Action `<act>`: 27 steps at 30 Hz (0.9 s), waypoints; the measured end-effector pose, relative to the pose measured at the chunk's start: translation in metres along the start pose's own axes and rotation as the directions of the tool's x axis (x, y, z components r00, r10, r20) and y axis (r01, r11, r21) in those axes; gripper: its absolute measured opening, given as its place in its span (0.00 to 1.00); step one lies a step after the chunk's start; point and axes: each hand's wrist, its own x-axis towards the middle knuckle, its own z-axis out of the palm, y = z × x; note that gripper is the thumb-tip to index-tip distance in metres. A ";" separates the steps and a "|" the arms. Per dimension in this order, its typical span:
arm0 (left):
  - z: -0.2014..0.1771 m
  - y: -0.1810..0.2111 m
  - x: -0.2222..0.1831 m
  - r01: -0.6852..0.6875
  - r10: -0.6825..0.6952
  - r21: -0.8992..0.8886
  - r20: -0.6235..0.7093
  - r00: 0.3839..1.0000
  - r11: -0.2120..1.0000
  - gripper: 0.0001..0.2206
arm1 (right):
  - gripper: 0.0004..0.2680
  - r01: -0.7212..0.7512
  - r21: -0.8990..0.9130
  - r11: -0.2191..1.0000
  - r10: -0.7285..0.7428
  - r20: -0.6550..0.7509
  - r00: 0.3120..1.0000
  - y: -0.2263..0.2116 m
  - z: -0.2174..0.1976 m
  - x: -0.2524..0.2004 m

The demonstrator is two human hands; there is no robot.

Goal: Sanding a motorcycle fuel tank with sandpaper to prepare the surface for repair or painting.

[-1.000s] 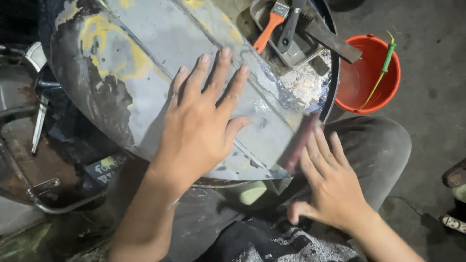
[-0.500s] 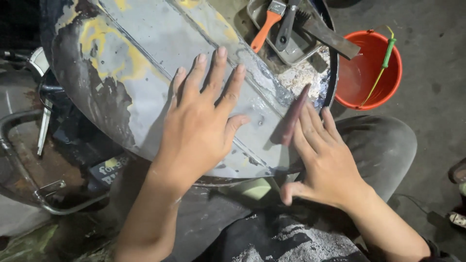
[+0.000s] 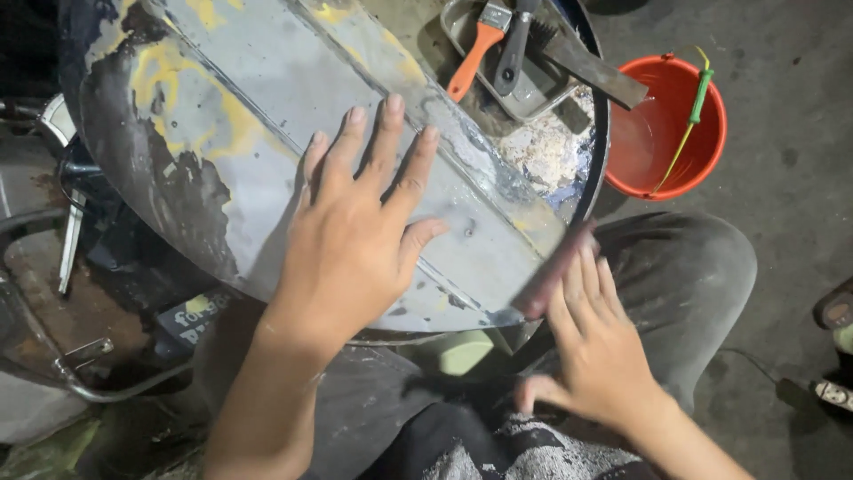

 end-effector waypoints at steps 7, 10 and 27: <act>-0.002 -0.001 0.000 -0.004 0.004 0.010 0.012 1.000 1.000 0.35 | 0.51 0.100 0.044 0.994 -0.097 -0.076 0.992 -0.009 -0.034 0.080; -0.002 -0.002 0.000 -0.025 0.025 0.025 -0.008 1.000 0.999 0.34 | 0.52 0.080 0.011 0.997 -0.079 -0.075 0.994 -0.009 -0.029 0.072; -0.003 -0.001 0.001 -0.061 0.061 0.045 0.003 0.998 0.997 0.33 | 0.47 0.066 0.089 0.994 -0.060 -0.062 0.996 -0.007 -0.027 0.064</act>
